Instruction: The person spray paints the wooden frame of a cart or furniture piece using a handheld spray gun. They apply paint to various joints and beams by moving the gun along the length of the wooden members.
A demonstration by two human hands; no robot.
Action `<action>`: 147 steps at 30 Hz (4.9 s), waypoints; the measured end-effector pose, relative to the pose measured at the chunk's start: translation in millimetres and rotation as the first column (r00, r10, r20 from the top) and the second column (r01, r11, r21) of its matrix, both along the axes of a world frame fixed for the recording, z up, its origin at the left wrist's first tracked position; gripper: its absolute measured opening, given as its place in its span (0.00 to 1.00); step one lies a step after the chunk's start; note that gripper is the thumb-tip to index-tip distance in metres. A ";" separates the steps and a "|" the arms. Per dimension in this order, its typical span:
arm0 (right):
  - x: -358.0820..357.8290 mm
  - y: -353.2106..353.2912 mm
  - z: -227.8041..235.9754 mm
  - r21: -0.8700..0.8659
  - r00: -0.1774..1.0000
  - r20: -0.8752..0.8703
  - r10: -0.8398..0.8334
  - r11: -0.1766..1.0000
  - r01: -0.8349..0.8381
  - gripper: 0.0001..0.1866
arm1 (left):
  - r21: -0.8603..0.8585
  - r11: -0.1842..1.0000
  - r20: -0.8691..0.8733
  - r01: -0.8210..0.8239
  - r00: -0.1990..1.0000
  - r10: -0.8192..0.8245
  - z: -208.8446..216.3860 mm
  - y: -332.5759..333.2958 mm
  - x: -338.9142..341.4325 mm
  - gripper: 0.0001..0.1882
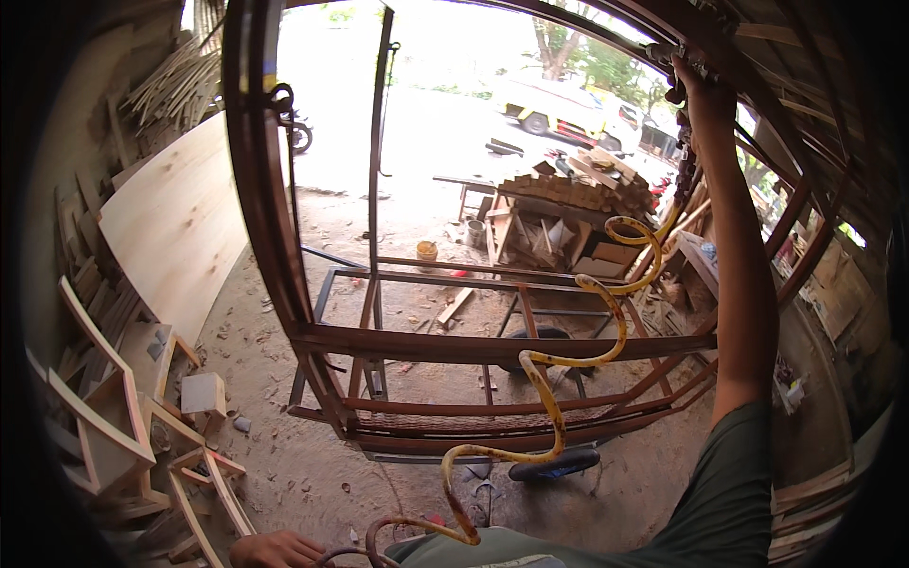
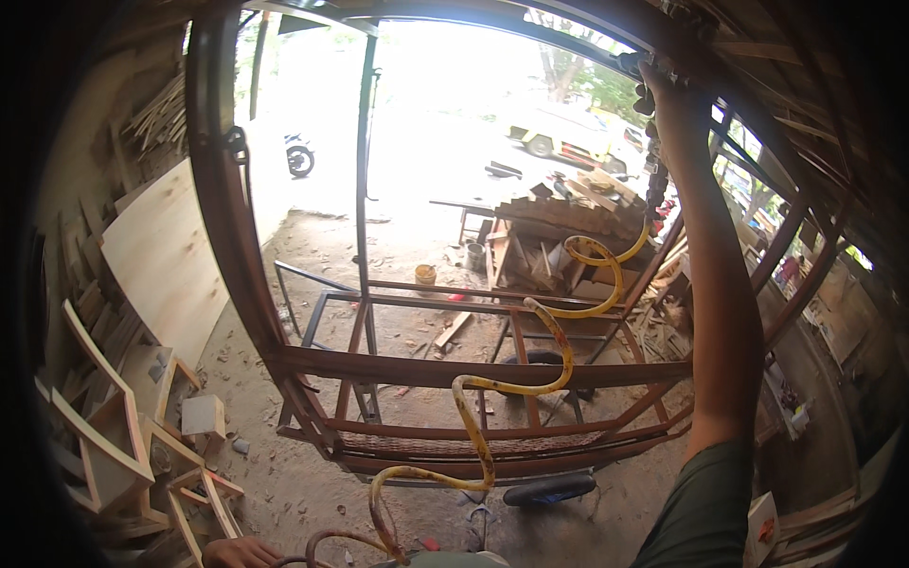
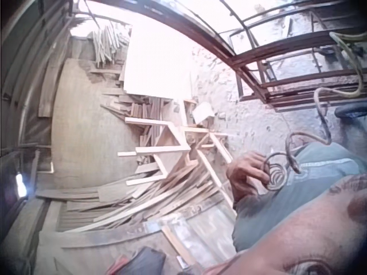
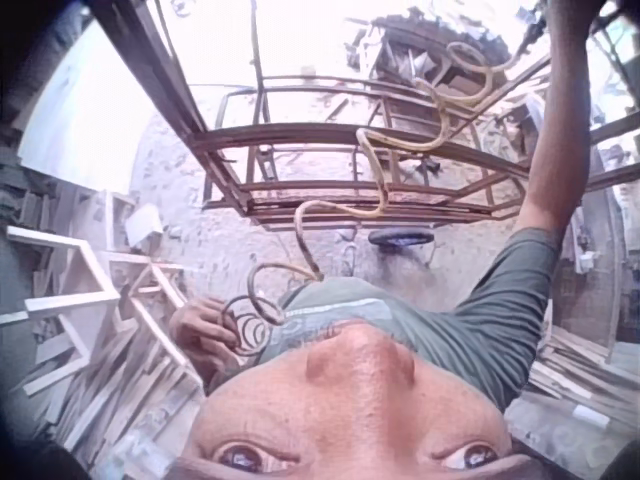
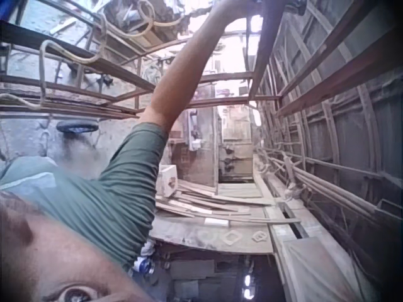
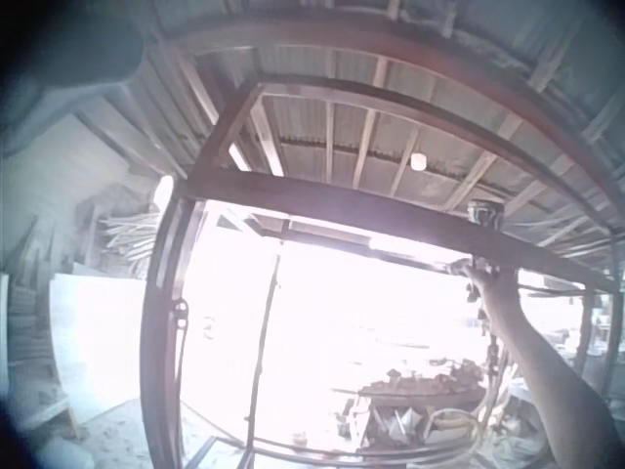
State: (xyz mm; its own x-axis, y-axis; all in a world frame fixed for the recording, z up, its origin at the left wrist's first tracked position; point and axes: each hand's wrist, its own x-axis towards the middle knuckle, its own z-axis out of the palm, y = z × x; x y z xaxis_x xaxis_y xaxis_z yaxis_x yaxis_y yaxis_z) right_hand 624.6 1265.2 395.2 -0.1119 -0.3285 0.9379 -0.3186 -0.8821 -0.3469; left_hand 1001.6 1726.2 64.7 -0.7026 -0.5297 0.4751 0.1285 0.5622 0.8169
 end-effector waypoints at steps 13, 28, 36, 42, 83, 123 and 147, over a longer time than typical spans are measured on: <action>153.5 45.1 6.1 0.013 0.924 -0.128 0.361 0.932 -0.363 0.11 | 0.004 0.979 -0.088 -0.204 0.975 0.204 -11.0 68.3 6.0 0.20; 243.1 71.0 27.1 0.230 0.871 -0.083 0.484 0.860 -0.456 0.14 | -0.014 0.946 -0.123 -0.324 0.939 0.320 -11.4 92.1 2.6 0.15; 164.8 20.5 32.7 0.137 0.979 -0.167 0.120 0.986 -0.098 0.14 | -0.020 0.969 -0.116 -0.247 0.963 0.243 -7.1 70.8 10.9 0.19; 50.2 -32.9 44.7 0.039 0.986 -0.162 0.045 0.998 -0.040 0.17 | 0.010 0.993 -0.141 -0.116 0.983 0.116 -5.3 30.5 10.4 0.21; -321.5 -166.5 51.4 -0.081 0.255 -0.182 -0.950 0.273 0.959 0.34 | -0.032 0.992 -0.193 0.118 0.973 -0.122 0.5 -109.3 -20.5 0.14; -313.0 227.7 -196.6 0.599 0.912 0.223 -0.345 0.787 0.151 0.16 | 0.120 0.939 -0.061 0.324 0.946 -0.319 8.3 -93.4 -82.5 0.21; -500.9 -51.4 -128.5 0.220 0.778 0.606 0.167 0.904 -0.366 0.12 | -0.020 0.970 0.123 0.241 0.964 -0.237 89.1 -103.9 -447.4 0.16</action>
State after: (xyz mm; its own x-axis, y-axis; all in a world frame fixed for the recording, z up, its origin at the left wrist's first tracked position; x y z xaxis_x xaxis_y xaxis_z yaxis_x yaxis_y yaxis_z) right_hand 123.7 1213.8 266.7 -0.4463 -0.6842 0.5768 0.2523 -0.7146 -0.6524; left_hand 554.3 1622.3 153.7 -0.8594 -0.3238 0.3956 0.1659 0.5553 0.8149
